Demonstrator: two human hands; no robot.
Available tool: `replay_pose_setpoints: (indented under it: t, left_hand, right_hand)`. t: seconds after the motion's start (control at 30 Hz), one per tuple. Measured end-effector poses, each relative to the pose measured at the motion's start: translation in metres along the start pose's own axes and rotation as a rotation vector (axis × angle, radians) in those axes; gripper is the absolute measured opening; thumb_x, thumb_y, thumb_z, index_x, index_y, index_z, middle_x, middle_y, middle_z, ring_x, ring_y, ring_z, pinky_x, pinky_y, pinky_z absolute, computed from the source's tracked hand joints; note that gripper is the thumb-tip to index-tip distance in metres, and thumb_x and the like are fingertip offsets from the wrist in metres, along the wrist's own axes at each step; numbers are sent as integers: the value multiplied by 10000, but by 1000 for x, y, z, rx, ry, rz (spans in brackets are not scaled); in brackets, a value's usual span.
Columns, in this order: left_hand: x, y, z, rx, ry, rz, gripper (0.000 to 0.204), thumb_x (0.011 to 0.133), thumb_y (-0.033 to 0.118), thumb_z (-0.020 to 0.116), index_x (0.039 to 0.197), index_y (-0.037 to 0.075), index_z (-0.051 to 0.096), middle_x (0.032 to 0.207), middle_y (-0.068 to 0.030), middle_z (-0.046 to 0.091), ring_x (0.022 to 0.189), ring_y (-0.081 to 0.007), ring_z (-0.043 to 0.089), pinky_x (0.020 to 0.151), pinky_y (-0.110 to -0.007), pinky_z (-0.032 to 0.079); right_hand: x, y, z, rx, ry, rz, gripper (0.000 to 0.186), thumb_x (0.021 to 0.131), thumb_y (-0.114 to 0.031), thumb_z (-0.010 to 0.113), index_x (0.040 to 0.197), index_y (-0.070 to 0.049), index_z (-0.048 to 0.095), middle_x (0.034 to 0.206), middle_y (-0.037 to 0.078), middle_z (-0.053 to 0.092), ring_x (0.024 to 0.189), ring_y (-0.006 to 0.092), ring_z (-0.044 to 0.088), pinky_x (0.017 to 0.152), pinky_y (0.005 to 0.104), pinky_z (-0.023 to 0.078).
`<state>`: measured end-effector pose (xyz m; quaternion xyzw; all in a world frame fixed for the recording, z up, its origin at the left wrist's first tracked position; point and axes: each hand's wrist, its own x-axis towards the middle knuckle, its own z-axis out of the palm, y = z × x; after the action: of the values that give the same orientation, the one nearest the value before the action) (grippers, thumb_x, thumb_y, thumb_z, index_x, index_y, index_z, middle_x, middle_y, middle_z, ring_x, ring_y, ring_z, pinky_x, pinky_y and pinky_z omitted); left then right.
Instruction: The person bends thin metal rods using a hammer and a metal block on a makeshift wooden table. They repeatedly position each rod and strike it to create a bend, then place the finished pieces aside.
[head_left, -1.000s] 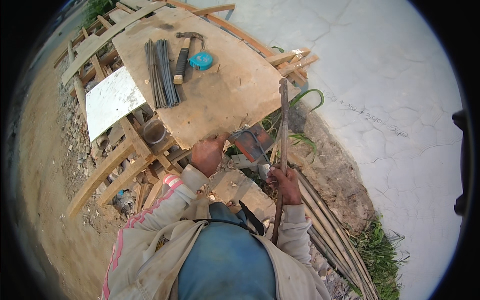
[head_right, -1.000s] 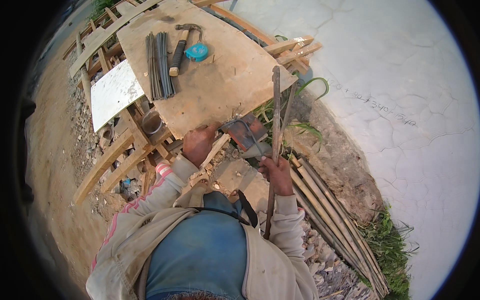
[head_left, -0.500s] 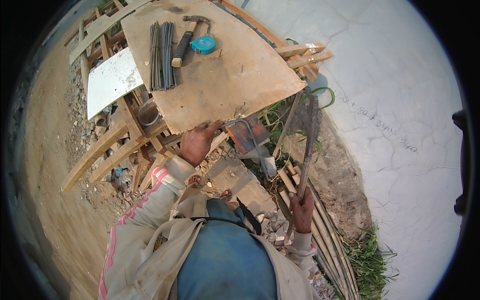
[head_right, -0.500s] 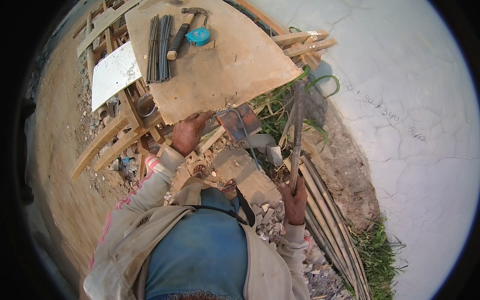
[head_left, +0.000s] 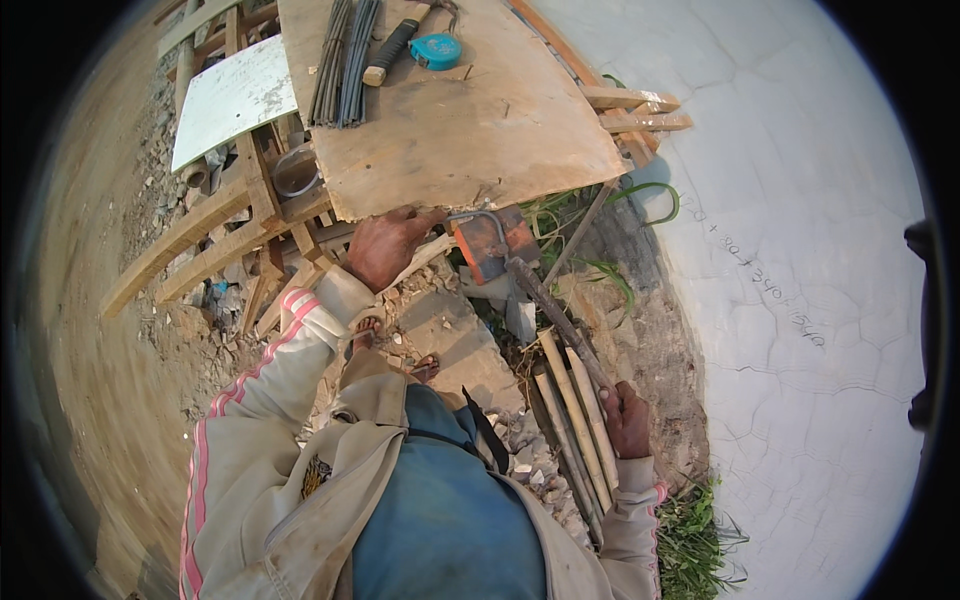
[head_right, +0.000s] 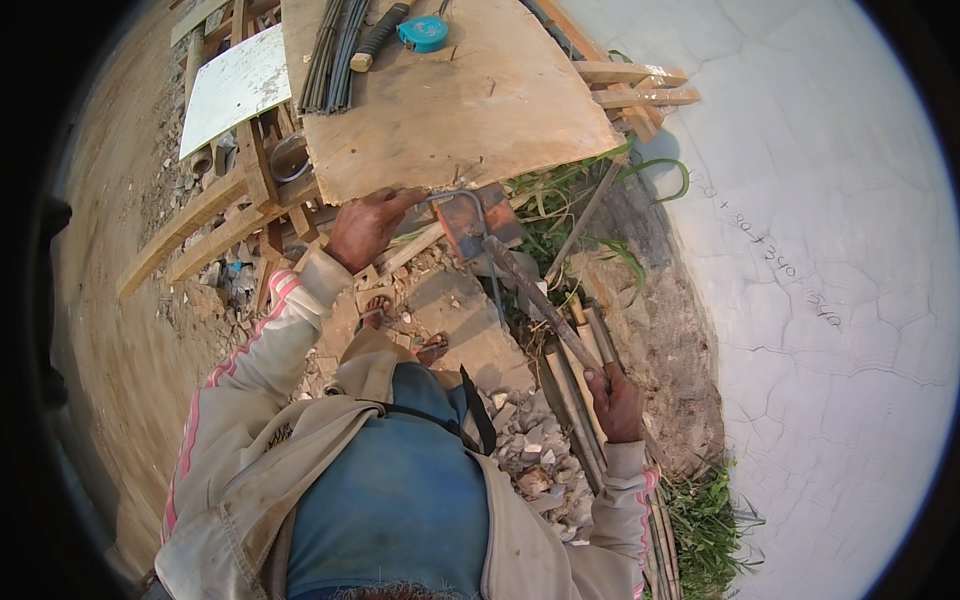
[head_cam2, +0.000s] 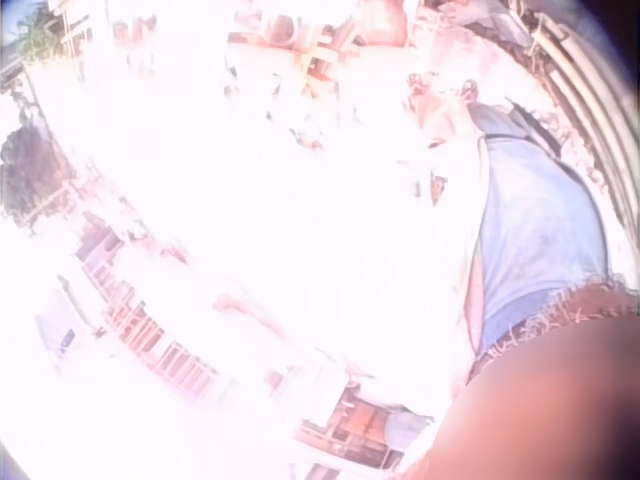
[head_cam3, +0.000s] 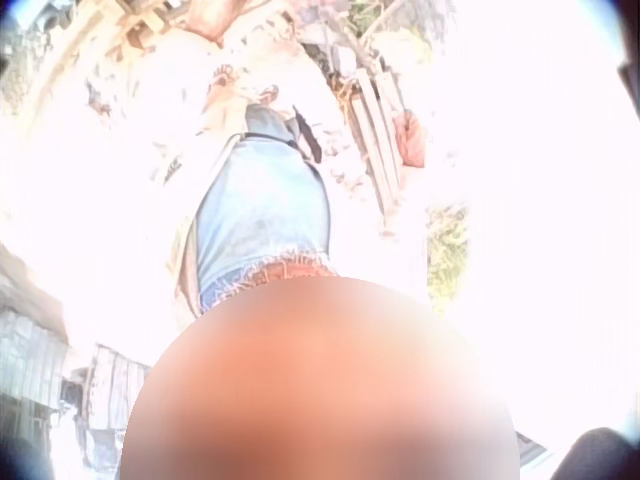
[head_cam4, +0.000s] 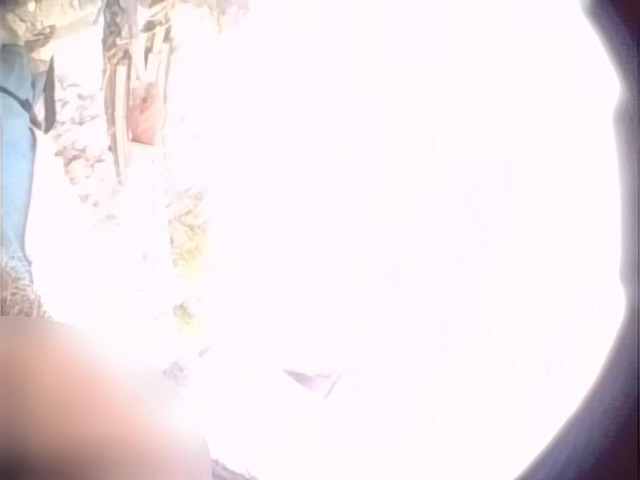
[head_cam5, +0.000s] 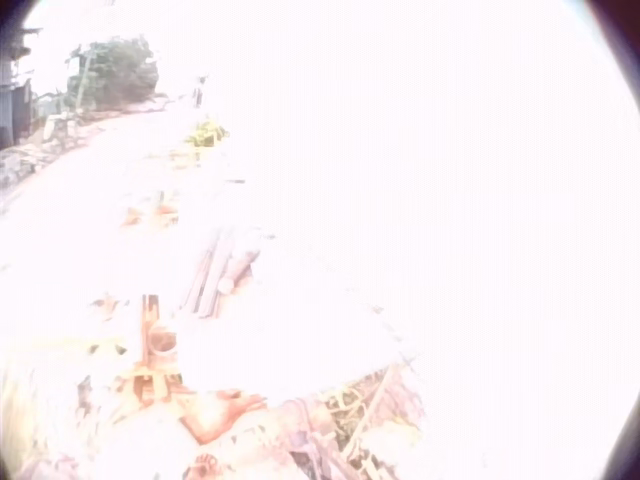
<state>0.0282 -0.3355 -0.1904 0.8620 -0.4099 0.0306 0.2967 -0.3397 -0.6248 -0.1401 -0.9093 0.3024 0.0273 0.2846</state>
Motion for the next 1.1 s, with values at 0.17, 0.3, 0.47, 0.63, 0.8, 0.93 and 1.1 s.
replay_pose_setpoints:
  t: [0.17, 0.3, 0.47, 0.63, 0.8, 0.93, 1.1]
  left_hand:
    - [-3, 4, 3, 17, 26, -26, 419, 880, 89, 640, 1277, 218, 662, 964, -98, 675, 793, -343, 671, 651, -451, 549]
    - [-4, 5, 5, 19, 49, -22, 427, 884, 90, 635, 1288, 226, 658, 966, -96, 675, 794, -338, 674, 654, -446, 552]
    - [-5, 4, 6, 49, 36, -26, 421, 889, 90, 625, 1287, 222, 655, 979, -98, 673, 801, -337, 675, 660, -444, 554]
    - [-4, 3, 4, 45, -2, -38, 417, 891, 90, 622, 1287, 219, 652, 1002, -97, 680, 807, -337, 677, 668, -446, 560]
    - [-2, 5, 3, 16, 12, -23, 415, 895, 85, 619, 1287, 216, 648, 1065, -102, 695, 820, -343, 688, 685, -440, 570]
    - [-3, 6, 3, 12, 26, -24, 416, 888, 74, 621, 1279, 214, 652, 1072, -102, 698, 828, -341, 692, 694, -436, 574]
    - [-1, 6, 4, 10, 12, -35, 410, 884, 67, 623, 1266, 213, 657, 1043, -97, 695, 825, -339, 685, 685, -441, 566]
  right_hand:
    - [39, 9, -28, -132, -57, -115, 460, 952, -446, 630, 829, -10, 550, 626, 243, 540, 584, 431, 567, 561, 475, 436]
    - [59, 7, -45, -232, -100, -165, 484, 943, -477, 622, 823, -12, 571, 612, 232, 549, 603, 435, 594, 570, 495, 444]
    - [73, 11, -53, -283, -111, -217, 446, 935, -447, 633, 818, -19, 586, 590, 216, 546, 594, 430, 596, 567, 493, 446]
    - [83, 15, -53, -261, -110, -250, 410, 919, -410, 661, 813, -20, 591, 571, 208, 538, 577, 429, 586, 561, 489, 444]
    - [85, 17, -52, -218, -101, -239, 435, 922, -431, 661, 783, -29, 570, 563, 188, 519, 547, 392, 553, 544, 465, 428]
    - [72, 16, -36, -152, -93, -159, 442, 923, -449, 655, 807, -27, 591, 580, 212, 538, 564, 416, 581, 550, 473, 438]
    - [64, 12, -31, -186, -54, -174, 475, 925, -480, 638, 819, -19, 597, 592, 223, 545, 564, 415, 584, 550, 466, 438]
